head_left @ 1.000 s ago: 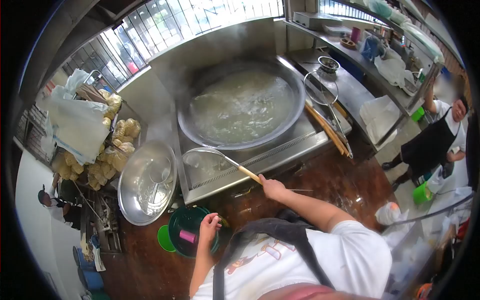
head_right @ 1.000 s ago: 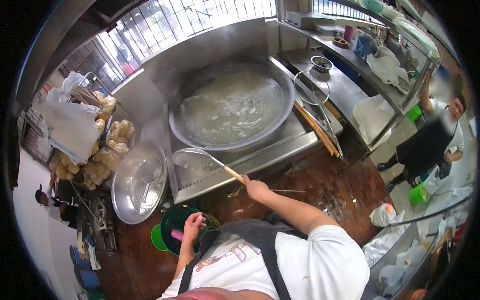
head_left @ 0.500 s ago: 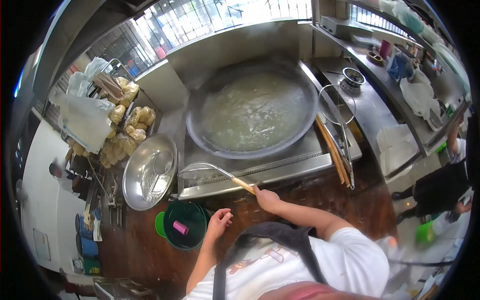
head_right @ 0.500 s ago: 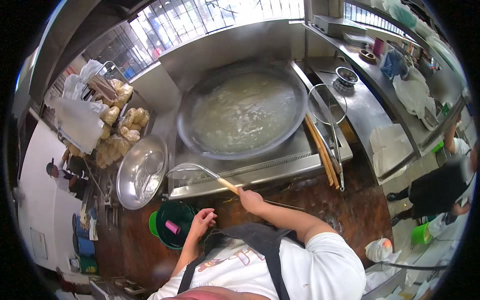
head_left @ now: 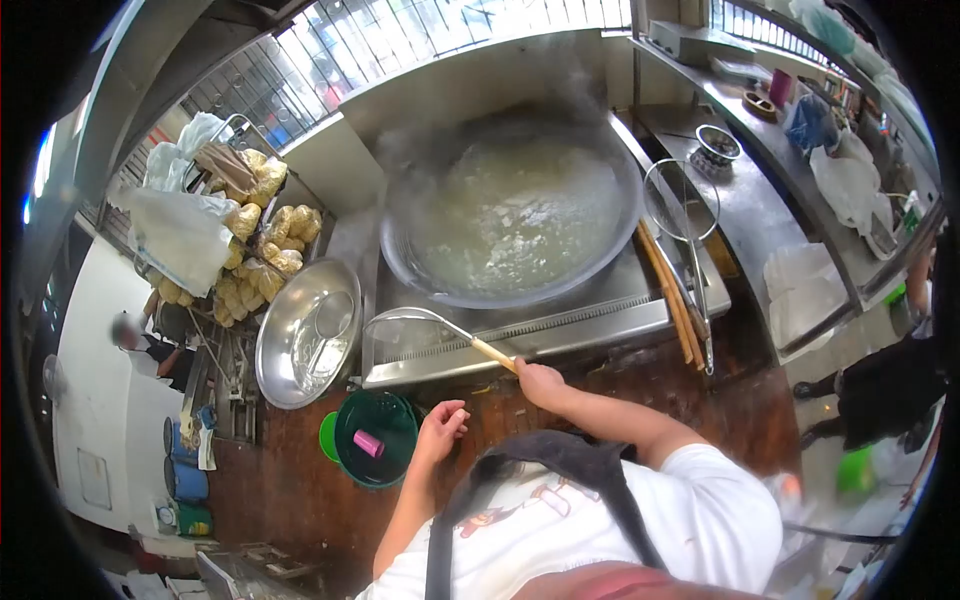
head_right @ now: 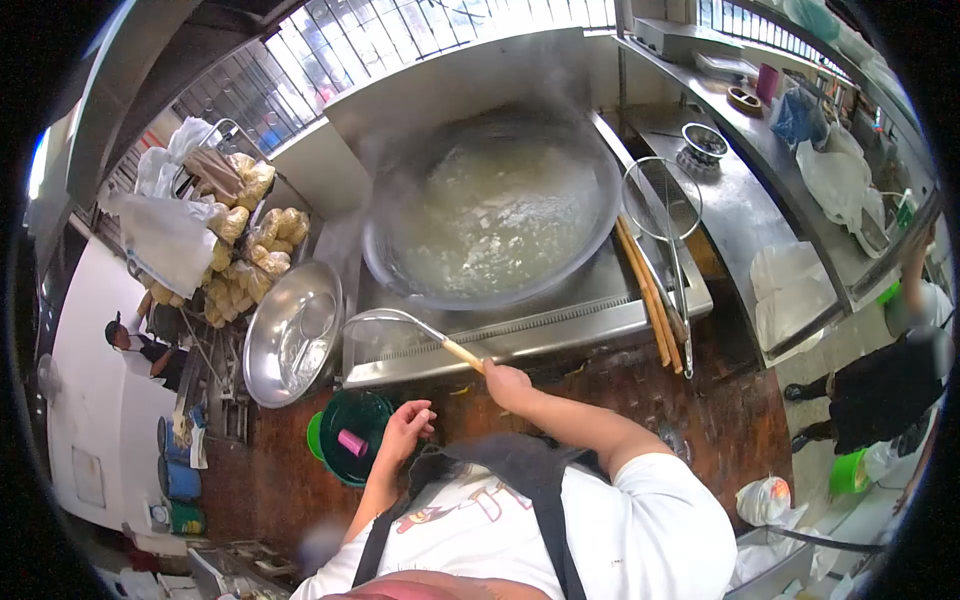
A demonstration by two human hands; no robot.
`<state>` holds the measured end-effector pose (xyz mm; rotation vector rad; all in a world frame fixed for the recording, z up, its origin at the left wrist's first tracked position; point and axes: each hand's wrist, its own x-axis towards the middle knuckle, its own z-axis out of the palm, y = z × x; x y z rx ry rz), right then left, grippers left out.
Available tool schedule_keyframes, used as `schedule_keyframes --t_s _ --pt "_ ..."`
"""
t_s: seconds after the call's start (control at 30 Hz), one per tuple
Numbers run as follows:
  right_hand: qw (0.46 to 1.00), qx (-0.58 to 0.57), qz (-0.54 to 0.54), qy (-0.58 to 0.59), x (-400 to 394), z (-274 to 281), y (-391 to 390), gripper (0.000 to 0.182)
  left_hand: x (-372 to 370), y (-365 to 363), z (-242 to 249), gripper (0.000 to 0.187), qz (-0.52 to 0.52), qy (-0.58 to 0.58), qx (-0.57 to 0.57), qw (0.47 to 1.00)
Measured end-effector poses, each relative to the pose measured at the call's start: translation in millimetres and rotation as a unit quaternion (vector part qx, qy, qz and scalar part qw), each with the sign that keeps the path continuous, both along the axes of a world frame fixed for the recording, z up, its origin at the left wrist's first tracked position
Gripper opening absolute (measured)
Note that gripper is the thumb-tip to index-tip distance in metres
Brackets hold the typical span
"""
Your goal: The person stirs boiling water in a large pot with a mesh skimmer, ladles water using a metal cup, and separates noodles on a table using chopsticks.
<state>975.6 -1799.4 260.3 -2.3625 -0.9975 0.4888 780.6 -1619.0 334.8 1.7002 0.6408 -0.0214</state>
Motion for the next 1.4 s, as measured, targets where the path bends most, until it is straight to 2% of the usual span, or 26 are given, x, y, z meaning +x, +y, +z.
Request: schedule_keyframes --t_s 0.13,0.23,0.3,0.43,0.5,0.53,0.57,0.6,0.63,0.67,0.7,0.73,0.77,0.87,0.97,1.0,1.03,1.07,1.1,1.13,1.17,1.23,1.3,1.4 --pt "1.0 0.011 0.004 -0.004 -1.1 -6.6 -1.3 0.027 1.7 -4.2 1.2 0.035 -0.009 -0.002 0.005 1.0" --pt "0.999 -0.038 0.015 -0.004 2.5 1.2 -2.4 0.028 -2.2 2.1 -10.9 0.034 -0.007 -0.008 -0.003 1.0" --pt "0.998 -0.029 0.016 0.047 10.0 5.7 -6.3 0.03 -6.8 3.4 -9.3 0.033 0.007 -0.008 -0.011 1.0" --pt "0.987 0.091 -0.051 0.125 18.5 39.5 -25.6 0.044 -16.9 -1.5 15.7 0.031 0.036 0.016 0.011 0.999" --pt "0.977 0.16 -0.046 0.131 36.8 40.9 -41.4 0.048 -28.4 11.2 -16.2 0.033 0.049 0.032 -0.007 0.998" --pt "0.972 0.209 -0.091 0.065 47.3 27.6 -57.7 0.047 -37.1 23.0 -39.2 0.033 0.046 0.013 -0.027 0.999" --pt "0.956 0.272 -0.108 0.006 59.3 16.4 -51.1 0.046 -43.1 19.6 -33.5 0.033 0.049 0.018 -0.029 0.998" --pt "0.959 0.244 -0.128 0.063 75.8 16.4 -57.5 0.047 -41.7 12.5 -20.9 0.033 0.062 0.025 -0.026 0.997" --pt "0.943 0.222 -0.198 0.15 94.1 28.2 -60.3 0.043 -38.1 8.4 -13.3 0.033 0.075 0.031 -0.023 0.996" --pt "0.937 0.289 -0.172 -0.097 114.9 27.3 -67.0 0.039 -38.9 6.7 -11.6 0.033 0.07 0.029 -0.025 0.997" --pt "0.945 0.215 -0.245 -0.014 139.0 29.9 -73.8 0.037 -44.0 7.8 -12.1 0.033 0.062 0.029 -0.025 0.997" --pt "0.948 0.202 -0.243 -0.025 158.8 43.4 -86.8 0.037 -48.4 7.9 -14.0 0.032 0.07 0.033 -0.027 0.997" --pt "0.927 0.174 -0.324 0.077 167.4 81.8 -89.4 0.032 -49.0 8.7 -16.7 0.032 0.073 0.033 -0.029 0.996" --pt "0.934 0.095 -0.334 -0.087 254.6 27.0 -121.2 0.029 -58.5 9.9 -25.4 0.031 0.082 0.021 -0.029 0.996" --pt "0.925 -0.021 -0.363 -0.112 293.8 16.7 -132.0 0.026 -68.4 12.7 -30.9 0.03 0.089 0.026 -0.039 0.995" --pt "0.937 -0.069 -0.323 -0.114 302.3 -2.6 -131.7 0.021 -70.8 12.7 -29.2 0.03 0.097 0.036 -0.049 0.993" --pt "0.953 -0.165 -0.207 -0.147 316.9 -32.7 -130.9 0.017 -72.4 13.8 -28.6 0.03 0.104 0.046 -0.059 0.992" --pt "0.936 -0.267 -0.049 -0.222 333.0 -66.6 -127.9 0.014 -74.5 15.1 -30.1 0.03 0.092 0.042 -0.043 0.994" --pt "0.887 -0.318 0.124 -0.311 347.3 -108.6 -121.0 0.012 -74.9 17.8 -30.3 0.03 0.09 0.039 -0.039 0.994" --pt "0.943 -0.25 0.021 -0.22 315.1 -86.6 -105.6 0.01 -75.7 20.7 -30.1 0.03 0.087 0.036 -0.036 0.995" --pt "0.971 -0.186 -0.033 -0.148 287.8 -70.5 -88.1 0.009 -76.7 24.4 -29.2 0.031 0.083 0.033 -0.034 0.995" --pt "0.993 -0.037 -0.105 0.039 239.2 -49.7 -53.6 0.008 -75.4 32.3 -22.7 0.031 0.07 0.026 -0.023 0.997" --pt "0.962 0.089 -0.153 0.21 203.0 -37.7 -23.0 0.007 -71.5 42.8 -23.9 0.031 0.052 0.019 -0.018 0.998" --pt "0.854 0.18 -0.248 0.42 153.9 -13.8 22.6 0.008 -70.9 63.6 -29.6 0.032 0.03 0.012 -0.018 0.999"
